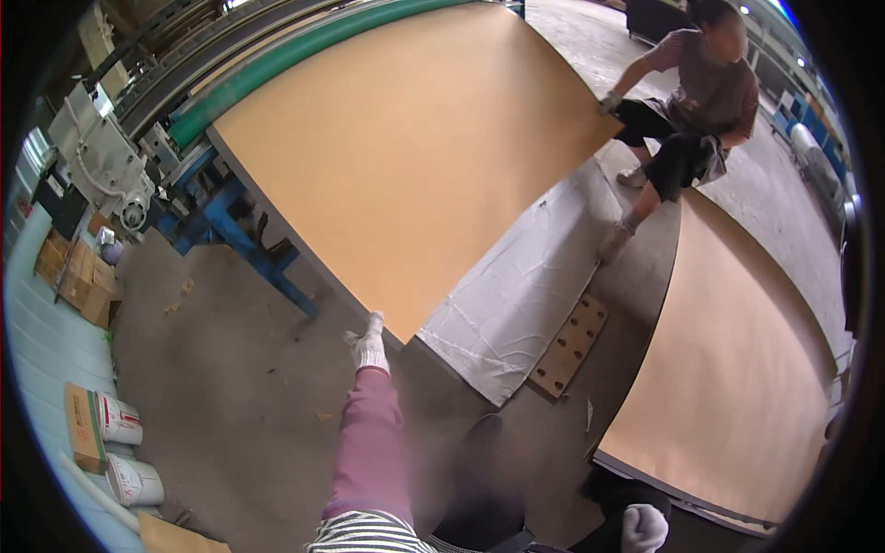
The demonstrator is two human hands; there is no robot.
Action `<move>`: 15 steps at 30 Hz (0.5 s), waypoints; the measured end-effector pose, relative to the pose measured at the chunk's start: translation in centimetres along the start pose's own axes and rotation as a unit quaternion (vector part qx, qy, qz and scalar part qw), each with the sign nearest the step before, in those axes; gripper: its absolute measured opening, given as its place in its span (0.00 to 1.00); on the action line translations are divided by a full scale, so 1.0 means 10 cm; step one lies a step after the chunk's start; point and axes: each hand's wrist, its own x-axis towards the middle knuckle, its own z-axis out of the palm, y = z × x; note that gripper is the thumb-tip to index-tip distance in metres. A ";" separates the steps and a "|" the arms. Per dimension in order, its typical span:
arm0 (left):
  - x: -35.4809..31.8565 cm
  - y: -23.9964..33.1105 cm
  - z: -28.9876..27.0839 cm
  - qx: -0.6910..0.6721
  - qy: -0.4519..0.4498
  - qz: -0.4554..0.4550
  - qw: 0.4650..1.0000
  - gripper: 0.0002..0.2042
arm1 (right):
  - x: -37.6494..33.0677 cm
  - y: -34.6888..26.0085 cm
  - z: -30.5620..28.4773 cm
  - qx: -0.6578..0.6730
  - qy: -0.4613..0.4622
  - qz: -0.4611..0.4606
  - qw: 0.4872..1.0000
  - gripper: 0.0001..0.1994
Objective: Manually moving large paper sheets onto a processing table in a manufacturing facility.
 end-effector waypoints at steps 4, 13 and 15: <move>-0.09 -0.06 0.08 -0.197 -0.159 -0.067 0.965 0.35 | 0.01 0.03 0.11 -0.040 -0.003 -0.029 0.999 0.08; -0.46 -0.15 0.35 0.094 -0.302 0.009 0.948 0.29 | 0.04 -0.02 0.13 -0.070 0.027 -0.058 0.995 0.07; -1.08 0.03 0.29 0.174 -0.412 0.040 0.894 0.25 | 0.02 0.05 0.11 -0.094 0.038 -0.046 0.994 0.07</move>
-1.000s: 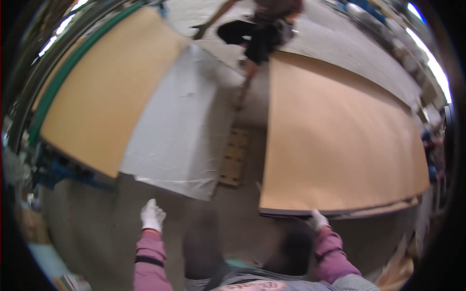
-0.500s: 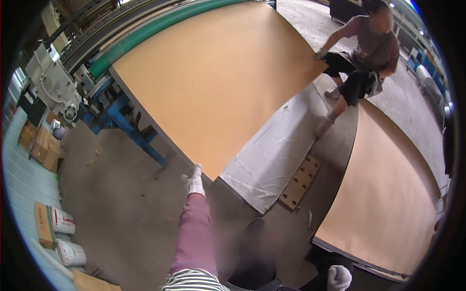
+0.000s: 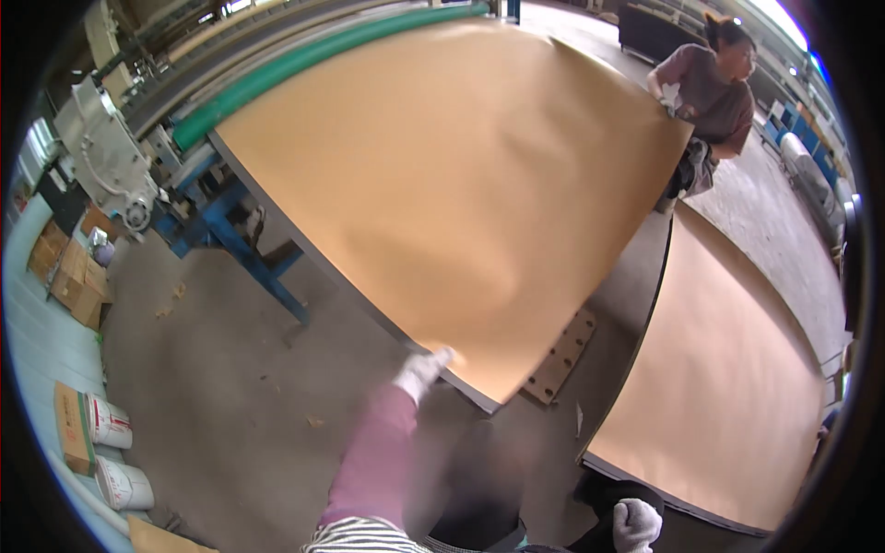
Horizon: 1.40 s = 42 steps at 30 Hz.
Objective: Manually moving large paper sheets onto a processing table in a manufacturing facility.
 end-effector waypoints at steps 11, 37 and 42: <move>-3.03 1.63 1.23 0.200 -0.178 0.247 0.931 0.17 | -0.30 0.21 -0.16 0.061 -0.029 0.021 0.997 0.09; -3.55 0.68 1.56 0.465 0.142 0.699 0.525 0.29 | -0.54 0.56 -0.96 0.601 0.079 0.246 0.756 0.11; -2.72 0.67 1.41 0.647 0.037 0.540 0.536 0.33 | -0.72 0.97 -1.11 0.439 0.171 0.241 0.848 0.16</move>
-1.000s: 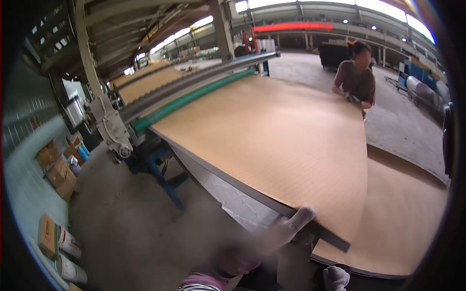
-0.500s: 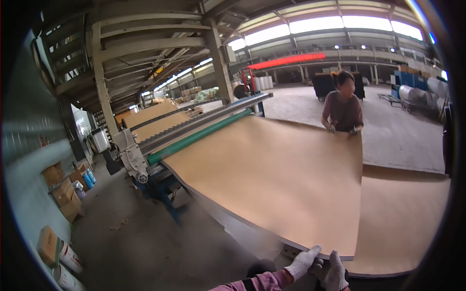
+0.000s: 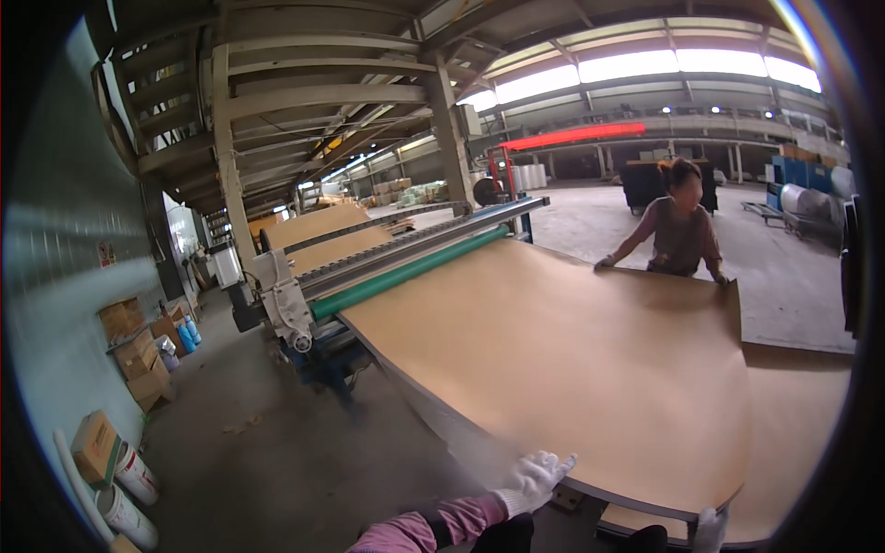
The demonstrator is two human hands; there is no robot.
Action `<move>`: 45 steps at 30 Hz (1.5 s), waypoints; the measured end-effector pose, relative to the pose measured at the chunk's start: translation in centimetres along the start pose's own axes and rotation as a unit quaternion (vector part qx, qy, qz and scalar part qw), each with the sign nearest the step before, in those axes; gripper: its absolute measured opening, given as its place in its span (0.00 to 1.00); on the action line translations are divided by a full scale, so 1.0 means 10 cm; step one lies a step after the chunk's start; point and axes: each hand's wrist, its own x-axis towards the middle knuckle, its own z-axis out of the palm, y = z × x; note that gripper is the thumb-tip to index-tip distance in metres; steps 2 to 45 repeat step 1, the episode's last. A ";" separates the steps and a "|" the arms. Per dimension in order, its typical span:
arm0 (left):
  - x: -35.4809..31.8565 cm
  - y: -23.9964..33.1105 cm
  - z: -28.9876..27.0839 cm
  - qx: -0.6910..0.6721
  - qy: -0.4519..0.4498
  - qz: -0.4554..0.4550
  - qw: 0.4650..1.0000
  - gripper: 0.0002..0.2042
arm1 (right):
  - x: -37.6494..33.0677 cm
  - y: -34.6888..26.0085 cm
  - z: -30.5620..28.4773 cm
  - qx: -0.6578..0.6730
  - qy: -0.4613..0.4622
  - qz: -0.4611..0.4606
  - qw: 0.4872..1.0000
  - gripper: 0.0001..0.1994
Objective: Manually moving large paper sheets onto a processing table in a manufacturing facility.
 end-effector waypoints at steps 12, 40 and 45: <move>0.17 -0.07 -0.06 -0.149 -0.151 0.042 0.976 0.32 | -0.04 0.03 -0.03 0.000 0.007 0.005 1.000 0.16; 0.17 -0.07 -0.06 -0.149 -0.151 0.042 0.976 0.32 | -0.04 0.03 -0.03 0.000 0.007 0.005 1.000 0.16; 0.17 -0.07 -0.06 -0.149 -0.151 0.042 0.976 0.32 | -0.04 0.03 -0.03 0.000 0.007 0.005 1.000 0.16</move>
